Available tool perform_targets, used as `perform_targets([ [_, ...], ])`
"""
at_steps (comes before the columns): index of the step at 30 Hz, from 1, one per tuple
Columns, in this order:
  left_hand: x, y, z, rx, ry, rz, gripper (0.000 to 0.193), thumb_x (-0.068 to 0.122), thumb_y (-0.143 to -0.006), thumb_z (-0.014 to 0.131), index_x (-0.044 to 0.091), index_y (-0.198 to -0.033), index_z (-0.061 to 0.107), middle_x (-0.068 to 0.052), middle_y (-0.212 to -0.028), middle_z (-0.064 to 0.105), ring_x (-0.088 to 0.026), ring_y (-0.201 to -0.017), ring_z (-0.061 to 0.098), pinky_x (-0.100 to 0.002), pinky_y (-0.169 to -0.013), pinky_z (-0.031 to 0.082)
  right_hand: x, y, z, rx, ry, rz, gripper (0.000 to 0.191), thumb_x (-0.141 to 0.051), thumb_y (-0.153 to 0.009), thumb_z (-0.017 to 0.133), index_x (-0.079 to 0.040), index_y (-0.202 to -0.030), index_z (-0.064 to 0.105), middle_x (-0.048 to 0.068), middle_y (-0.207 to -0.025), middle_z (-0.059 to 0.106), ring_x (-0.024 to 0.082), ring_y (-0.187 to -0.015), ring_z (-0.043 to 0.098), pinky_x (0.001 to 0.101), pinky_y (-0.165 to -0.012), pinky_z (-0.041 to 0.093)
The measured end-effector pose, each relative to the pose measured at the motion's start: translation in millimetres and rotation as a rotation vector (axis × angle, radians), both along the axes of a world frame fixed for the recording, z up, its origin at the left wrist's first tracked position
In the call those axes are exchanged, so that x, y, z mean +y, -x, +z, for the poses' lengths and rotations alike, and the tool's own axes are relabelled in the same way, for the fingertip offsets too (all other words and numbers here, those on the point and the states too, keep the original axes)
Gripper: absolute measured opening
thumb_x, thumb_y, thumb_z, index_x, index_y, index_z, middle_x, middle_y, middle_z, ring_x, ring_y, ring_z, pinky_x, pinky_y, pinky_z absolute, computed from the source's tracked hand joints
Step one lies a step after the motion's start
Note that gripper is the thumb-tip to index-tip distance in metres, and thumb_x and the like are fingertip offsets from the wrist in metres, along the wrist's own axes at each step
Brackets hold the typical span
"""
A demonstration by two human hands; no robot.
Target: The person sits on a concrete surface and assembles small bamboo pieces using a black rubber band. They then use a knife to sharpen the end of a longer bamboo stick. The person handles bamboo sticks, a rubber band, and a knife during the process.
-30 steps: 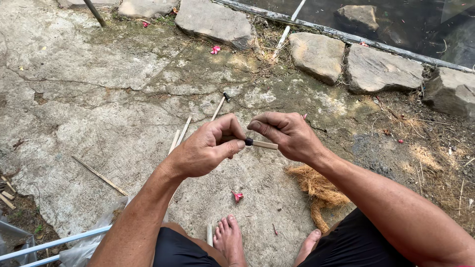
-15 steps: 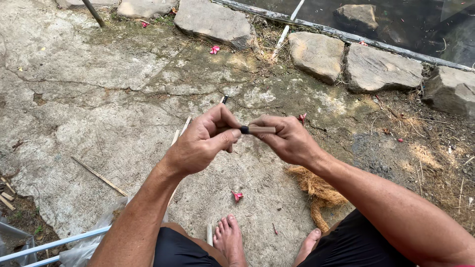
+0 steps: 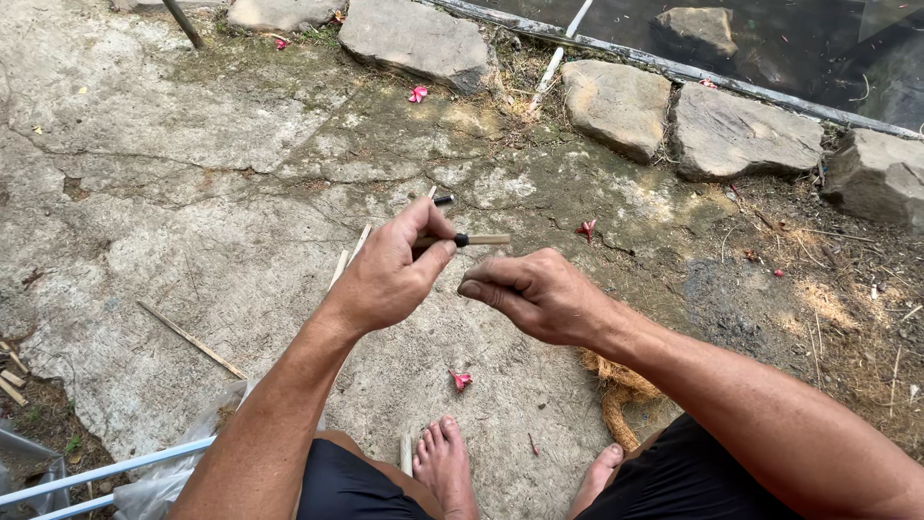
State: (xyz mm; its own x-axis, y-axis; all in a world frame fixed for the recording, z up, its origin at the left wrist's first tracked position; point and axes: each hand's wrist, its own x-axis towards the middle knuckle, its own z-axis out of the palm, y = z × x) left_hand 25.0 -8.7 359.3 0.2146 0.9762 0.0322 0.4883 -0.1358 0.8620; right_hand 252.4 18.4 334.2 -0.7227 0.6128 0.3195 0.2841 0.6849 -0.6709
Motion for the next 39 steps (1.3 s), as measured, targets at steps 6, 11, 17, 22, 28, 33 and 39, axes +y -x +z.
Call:
perform_targets([
  [6, -8, 0, -1, -0.291, 0.189, -0.336, 0.005, 0.009, -0.098, 0.063, 0.006, -0.098, 0.059, -0.004, -0.08, 0.062, -0.013, -0.071, 0.058, -0.03, -0.064, 0.052, 10, -7, 5, 0.042, 0.08, -0.167, 0.019, -0.025, -0.1, 0.066, -0.01, -0.106, 0.077, 0.004, -0.078, 0.077, 0.013, -0.06, 0.069, 0.031, -0.049, 0.054],
  [11, -2, 0, 1, -0.192, 0.036, -0.097, 0.003, 0.01, -0.099, 0.059, 0.007, -0.098, 0.057, -0.002, -0.08, 0.062, -0.012, -0.07, 0.059, -0.031, -0.063, 0.052, 1, 0, 1, -0.06, 0.056, -0.022, 0.019, -0.024, -0.099, 0.065, -0.009, -0.103, 0.077, 0.003, -0.079, 0.078, 0.012, -0.054, 0.068, 0.0313, -0.047, 0.052],
  [17, -8, -1, -2, -0.177, 0.12, -0.25, 0.005, 0.009, -0.099, 0.063, 0.008, -0.097, 0.059, -0.002, -0.08, 0.063, -0.01, -0.074, 0.062, -0.029, -0.066, 0.052, 9, -7, 4, -0.022, 0.062, -0.217, 0.021, -0.027, -0.099, 0.064, -0.012, -0.104, 0.078, 0.002, -0.078, 0.078, 0.01, -0.057, 0.071, 0.0287, -0.047, 0.056],
  [22, -5, 4, -2, -0.457, 0.118, -0.199, 0.004, 0.009, -0.098, 0.063, 0.007, -0.099, 0.06, -0.003, -0.082, 0.064, -0.011, -0.073, 0.062, -0.029, -0.067, 0.055, 7, -4, 4, -0.072, 0.148, -0.157, 0.024, -0.028, -0.099, 0.062, -0.012, -0.11, 0.077, 0.003, -0.081, 0.08, 0.014, -0.052, 0.066, 0.0321, -0.044, 0.052],
  [28, -4, -1, -2, -0.062, -0.027, -0.152, 0.004, 0.008, -0.097, 0.063, 0.006, -0.097, 0.059, 0.0, -0.082, 0.067, -0.007, -0.076, 0.065, -0.026, -0.066, 0.054, -5, -2, 1, -0.04, 0.024, -0.088, 0.025, -0.029, -0.1, 0.064, -0.01, -0.108, 0.077, 0.005, -0.072, 0.075, 0.011, -0.054, 0.066, 0.0305, -0.048, 0.051],
  [33, -7, 4, 0, -0.433, 0.142, -0.301, 0.005, 0.007, -0.099, 0.064, 0.005, -0.1, 0.059, -0.002, -0.081, 0.063, -0.01, -0.074, 0.06, -0.028, -0.066, 0.052, 12, -9, 6, 0.101, 0.053, -0.177, 0.024, -0.026, -0.102, 0.062, -0.009, -0.108, 0.076, 0.003, -0.079, 0.076, 0.01, -0.06, 0.067, 0.0298, -0.047, 0.052],
  [39, 0, -1, -2, -0.228, 0.04, -0.049, 0.003, 0.01, -0.1, 0.06, 0.008, -0.099, 0.057, -0.001, -0.08, 0.063, -0.009, -0.071, 0.059, -0.028, -0.062, 0.05, -1, -4, -1, -0.066, 0.097, -0.095, 0.022, -0.026, -0.1, 0.063, -0.011, -0.108, 0.076, 0.005, -0.07, 0.076, 0.012, -0.051, 0.064, 0.0325, -0.045, 0.049],
])
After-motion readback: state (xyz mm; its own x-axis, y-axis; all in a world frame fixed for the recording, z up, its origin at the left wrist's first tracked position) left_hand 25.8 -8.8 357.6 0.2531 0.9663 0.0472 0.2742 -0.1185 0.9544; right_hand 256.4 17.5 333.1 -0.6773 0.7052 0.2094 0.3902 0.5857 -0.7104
